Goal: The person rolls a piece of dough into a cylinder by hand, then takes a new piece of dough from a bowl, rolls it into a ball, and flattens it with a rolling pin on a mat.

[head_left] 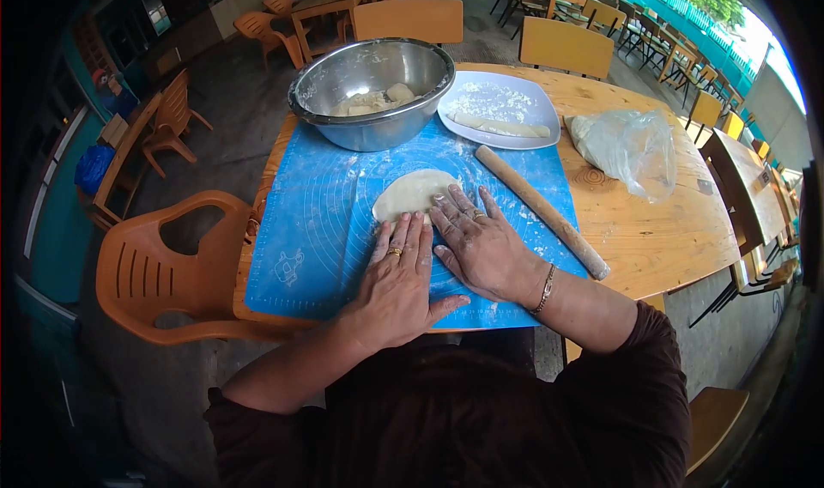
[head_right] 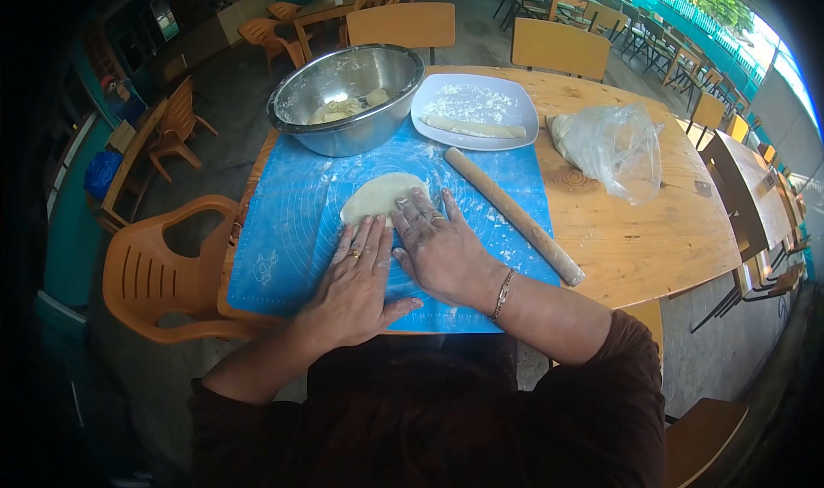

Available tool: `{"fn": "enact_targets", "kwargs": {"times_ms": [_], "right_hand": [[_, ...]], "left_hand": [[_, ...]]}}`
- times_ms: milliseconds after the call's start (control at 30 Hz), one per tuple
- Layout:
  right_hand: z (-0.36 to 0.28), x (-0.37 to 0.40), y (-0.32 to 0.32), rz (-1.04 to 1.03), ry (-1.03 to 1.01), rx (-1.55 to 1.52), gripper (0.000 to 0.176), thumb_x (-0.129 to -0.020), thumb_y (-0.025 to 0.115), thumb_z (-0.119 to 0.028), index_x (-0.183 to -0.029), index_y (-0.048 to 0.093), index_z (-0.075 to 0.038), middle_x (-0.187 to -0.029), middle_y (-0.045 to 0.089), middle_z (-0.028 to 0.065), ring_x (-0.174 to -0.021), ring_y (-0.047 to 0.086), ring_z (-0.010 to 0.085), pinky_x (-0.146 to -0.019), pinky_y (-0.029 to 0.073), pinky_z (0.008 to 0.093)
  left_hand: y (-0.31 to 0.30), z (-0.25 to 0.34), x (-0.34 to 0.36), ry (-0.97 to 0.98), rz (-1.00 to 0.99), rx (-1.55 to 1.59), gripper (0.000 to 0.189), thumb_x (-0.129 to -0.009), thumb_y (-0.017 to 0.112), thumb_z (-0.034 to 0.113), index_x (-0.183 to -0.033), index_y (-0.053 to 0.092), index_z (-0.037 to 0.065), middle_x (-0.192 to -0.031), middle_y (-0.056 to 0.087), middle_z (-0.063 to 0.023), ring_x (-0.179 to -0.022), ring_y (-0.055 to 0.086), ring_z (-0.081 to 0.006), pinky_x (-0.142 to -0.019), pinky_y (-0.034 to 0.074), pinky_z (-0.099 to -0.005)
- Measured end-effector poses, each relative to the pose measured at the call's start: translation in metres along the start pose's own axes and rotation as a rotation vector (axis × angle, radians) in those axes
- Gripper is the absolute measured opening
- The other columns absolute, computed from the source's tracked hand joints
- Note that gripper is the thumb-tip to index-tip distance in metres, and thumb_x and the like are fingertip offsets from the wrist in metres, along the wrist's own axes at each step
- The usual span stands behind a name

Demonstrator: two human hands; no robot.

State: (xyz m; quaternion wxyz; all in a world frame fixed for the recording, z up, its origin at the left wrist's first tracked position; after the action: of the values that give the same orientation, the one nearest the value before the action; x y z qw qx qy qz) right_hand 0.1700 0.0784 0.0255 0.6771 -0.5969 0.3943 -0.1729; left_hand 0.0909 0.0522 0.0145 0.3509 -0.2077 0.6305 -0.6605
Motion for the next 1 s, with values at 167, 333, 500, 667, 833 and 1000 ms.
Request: {"fn": "enact_targets", "kwargs": {"times_ms": [167, 333, 500, 667, 833, 1000], "right_hand": [[0.021, -0.012, 0.002, 0.09, 0.08, -0.055, 0.053, -0.099, 0.048, -0.031, -0.137, 0.049, 0.006, -0.144, 0.047, 0.0237, -0.144, 0.029, 0.0397, -0.117, 0.017, 0.0589], [0.007, -0.003, -0.013, 0.032, 0.046, -0.036, 0.052, -0.098, 0.049, -0.029, -0.137, 0.048, 0.006, -0.144, 0.047, 0.0239, -0.145, 0.028, 0.0397, -0.118, 0.017, 0.0592], [0.001, -0.004, -0.004, -0.021, 0.024, 0.002, 0.055, -0.099, 0.046, -0.031, -0.138, 0.046, 0.007, -0.146, 0.044, 0.0236, -0.146, 0.025, 0.0405, -0.118, 0.017, 0.0596], [0.022, -0.016, 0.005, 0.029, 0.083, -0.065, 0.056, -0.098, 0.049, -0.03, -0.142, 0.044, 0.005, -0.148, 0.042, 0.0236, -0.147, 0.022, 0.0429, -0.119, 0.013, 0.0565], [0.018, -0.009, -0.012, 0.065, 0.104, -0.084, 0.056, -0.097, 0.051, -0.028, -0.142, 0.044, 0.005, -0.148, 0.042, 0.024, -0.147, 0.021, 0.0432, -0.119, 0.013, 0.0564], [0.002, -0.005, -0.007, -0.012, 0.038, -0.007, 0.055, -0.099, 0.047, -0.031, -0.14, 0.045, 0.005, -0.145, 0.045, 0.0245, -0.146, 0.023, 0.0437, -0.118, 0.015, 0.0599]], "left_hand": [[-0.003, -0.019, -0.015, -0.037, 0.027, 0.006, 0.1, -0.093, 0.05, 0.061, -0.141, 0.025, -0.022, -0.149, 0.024, -0.041, -0.145, 0.019, -0.049, -0.12, 0.009, -0.055], [-0.015, -0.009, -0.004, 0.001, 0.067, -0.035, 0.101, -0.093, 0.05, 0.062, -0.141, 0.024, -0.023, -0.149, 0.023, -0.0413, -0.145, 0.018, -0.0495, -0.12, 0.009, -0.0556], [-0.004, -0.006, 0.0, -0.011, 0.0, -0.024, 0.102, -0.092, 0.051, 0.063, -0.141, 0.024, -0.023, -0.149, 0.024, -0.0412, -0.145, 0.019, -0.0496, -0.12, 0.01, -0.0546], [-0.005, -0.029, -0.02, -0.042, 0.009, -0.04, 0.101, -0.093, 0.05, 0.062, -0.142, 0.024, -0.022, -0.149, 0.025, -0.0409, -0.145, 0.019, -0.0491, -0.121, 0.01, -0.0532], [-0.011, -0.025, -0.015, -0.036, 0.055, -0.052, 0.1, -0.093, 0.05, 0.062, -0.142, 0.024, -0.022, -0.15, 0.024, -0.0407, -0.145, 0.019, -0.0483, -0.12, 0.009, -0.054], [-0.006, -0.012, -0.004, 0.006, 0.015, 0.019, 0.1, -0.093, 0.049, 0.062, -0.142, 0.024, -0.021, -0.15, 0.023, -0.04, -0.146, 0.019, -0.0476, -0.12, 0.009, -0.0545]]}}
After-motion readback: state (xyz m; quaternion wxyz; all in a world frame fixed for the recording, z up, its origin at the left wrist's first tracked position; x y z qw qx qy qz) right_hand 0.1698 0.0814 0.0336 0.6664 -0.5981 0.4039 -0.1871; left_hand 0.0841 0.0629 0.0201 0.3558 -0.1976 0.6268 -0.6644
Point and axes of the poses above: each hand's wrist, its own x-axis away from the middle knuckle, its own y-axis out of the palm, z = x × y, the point moved 9 cm from there along -x, towards the middle knuckle
